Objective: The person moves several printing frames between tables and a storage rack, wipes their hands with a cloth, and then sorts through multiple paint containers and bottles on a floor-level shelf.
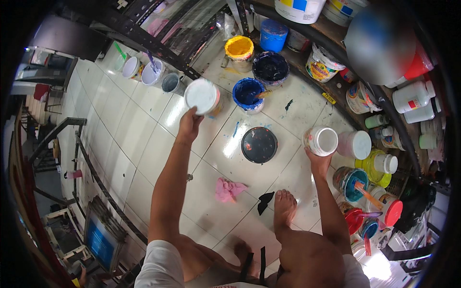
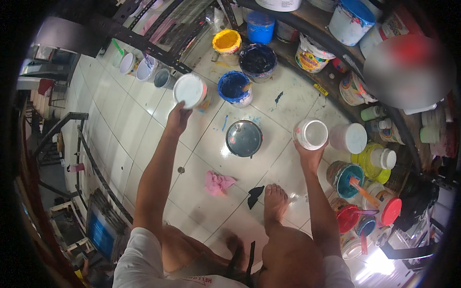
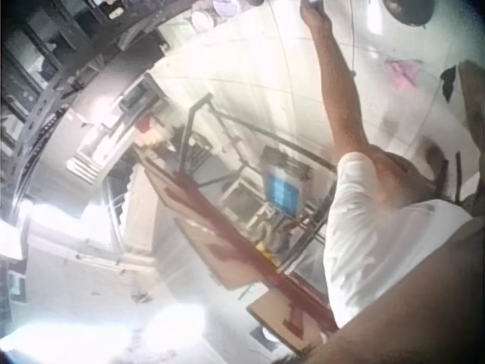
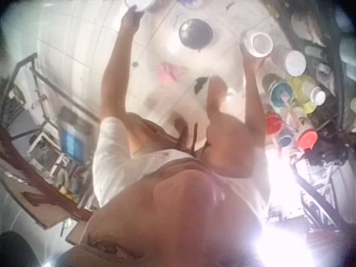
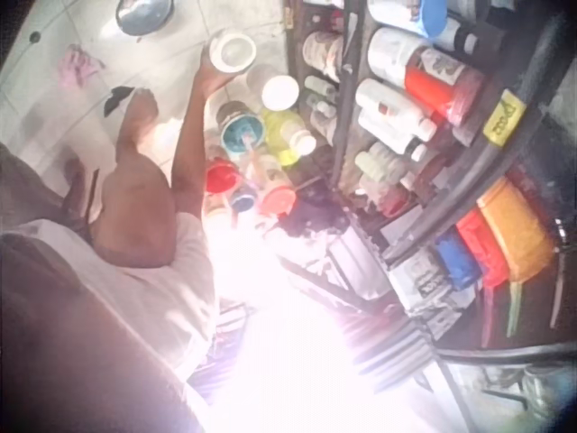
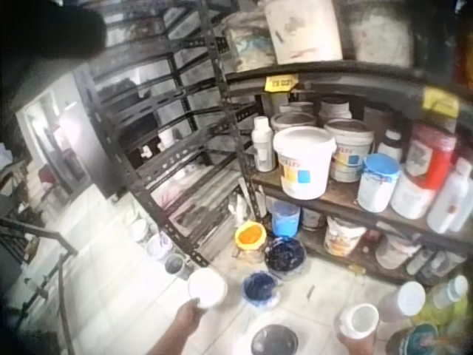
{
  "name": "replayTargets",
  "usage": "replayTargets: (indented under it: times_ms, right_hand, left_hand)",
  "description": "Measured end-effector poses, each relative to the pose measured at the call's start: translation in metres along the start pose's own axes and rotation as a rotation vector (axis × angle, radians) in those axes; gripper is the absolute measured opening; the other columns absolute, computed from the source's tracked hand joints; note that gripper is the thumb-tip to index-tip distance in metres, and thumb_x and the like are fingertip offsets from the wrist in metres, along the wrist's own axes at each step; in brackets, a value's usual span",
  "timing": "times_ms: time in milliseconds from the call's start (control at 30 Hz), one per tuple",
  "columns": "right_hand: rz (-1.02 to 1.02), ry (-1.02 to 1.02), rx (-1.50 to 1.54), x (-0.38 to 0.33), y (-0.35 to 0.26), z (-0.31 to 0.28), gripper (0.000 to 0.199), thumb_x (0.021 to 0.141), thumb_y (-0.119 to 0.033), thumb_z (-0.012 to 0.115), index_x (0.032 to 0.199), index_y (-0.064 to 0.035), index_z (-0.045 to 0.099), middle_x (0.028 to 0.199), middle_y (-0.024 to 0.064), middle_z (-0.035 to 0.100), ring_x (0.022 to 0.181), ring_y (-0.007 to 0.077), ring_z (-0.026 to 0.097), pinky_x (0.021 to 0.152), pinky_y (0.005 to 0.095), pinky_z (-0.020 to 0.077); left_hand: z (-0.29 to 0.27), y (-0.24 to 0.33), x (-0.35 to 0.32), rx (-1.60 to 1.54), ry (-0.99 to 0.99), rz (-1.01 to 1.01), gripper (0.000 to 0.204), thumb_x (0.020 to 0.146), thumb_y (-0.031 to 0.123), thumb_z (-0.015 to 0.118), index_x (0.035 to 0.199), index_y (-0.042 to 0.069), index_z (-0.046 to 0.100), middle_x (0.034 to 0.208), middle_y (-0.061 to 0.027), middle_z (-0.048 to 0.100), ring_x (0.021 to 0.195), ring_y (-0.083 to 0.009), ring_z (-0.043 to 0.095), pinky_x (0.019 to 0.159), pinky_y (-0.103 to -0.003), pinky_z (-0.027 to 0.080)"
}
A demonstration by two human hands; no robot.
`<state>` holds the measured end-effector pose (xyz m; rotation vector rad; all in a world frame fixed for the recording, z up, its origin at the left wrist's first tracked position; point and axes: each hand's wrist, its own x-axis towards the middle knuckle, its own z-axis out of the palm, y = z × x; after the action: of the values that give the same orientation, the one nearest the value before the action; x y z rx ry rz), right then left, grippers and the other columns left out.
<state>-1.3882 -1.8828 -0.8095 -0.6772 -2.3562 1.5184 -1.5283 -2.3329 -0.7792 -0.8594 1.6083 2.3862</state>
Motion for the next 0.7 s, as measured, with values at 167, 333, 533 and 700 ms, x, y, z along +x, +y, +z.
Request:
replayTargets:
  times_ms: [167,333,533,700]
  right_hand:
    - [0.035,0.006,-0.034,0.001,-0.001,-0.005,0.090,0.062,-0.010,0.085,0.132,0.0030,0.030,0.127,0.0179,0.047,0.117,0.0273,0.048,0.102,0.0368,0.0359]
    - [0.101,-0.058,0.078,0.000,0.003,0.005,0.096,0.058,-0.002,0.085,0.134,0.0026,0.027,0.129,0.0177,0.044,0.119,0.0277,0.045,0.104,0.0375,0.0341]
    - [0.135,-0.050,-0.047,-0.009,-0.020,-0.003,0.113,0.056,0.000,0.084,0.142,0.0001,0.011,0.136,0.0192,0.036,0.127,0.0307,0.039,0.107,0.0421,0.0308]
    - [0.171,-0.134,-0.111,-0.010,-0.022,-0.008,0.114,0.059,-0.001,0.082,0.144,-0.0001,0.007,0.139,0.0217,0.033,0.128,0.0331,0.037,0.108,0.0431,0.0295]
  left_hand:
    - [0.069,0.003,0.049,-0.248,0.138,0.040,0.033,0.094,0.023,0.055,0.113,-0.003,0.053,0.102,-0.0107,0.060,0.095,-0.0203,0.060,0.082,-0.029,0.052]
    - [0.070,0.022,0.081,-0.057,0.086,-0.089,0.037,0.094,0.028,0.058,0.116,-0.001,0.052,0.105,-0.0109,0.056,0.092,-0.0195,0.058,0.080,-0.029,0.053]
    - [0.088,0.008,0.042,0.498,-0.015,-0.086,0.042,0.095,0.041,0.052,0.113,0.003,0.055,0.102,-0.0075,0.058,0.091,-0.0202,0.057,0.078,-0.035,0.049]
    - [0.088,0.011,0.028,0.732,-0.252,-0.192,0.039,0.097,0.032,0.047,0.123,0.004,0.051,0.124,-0.0100,0.055,0.108,-0.0238,0.056,0.090,-0.040,0.046]
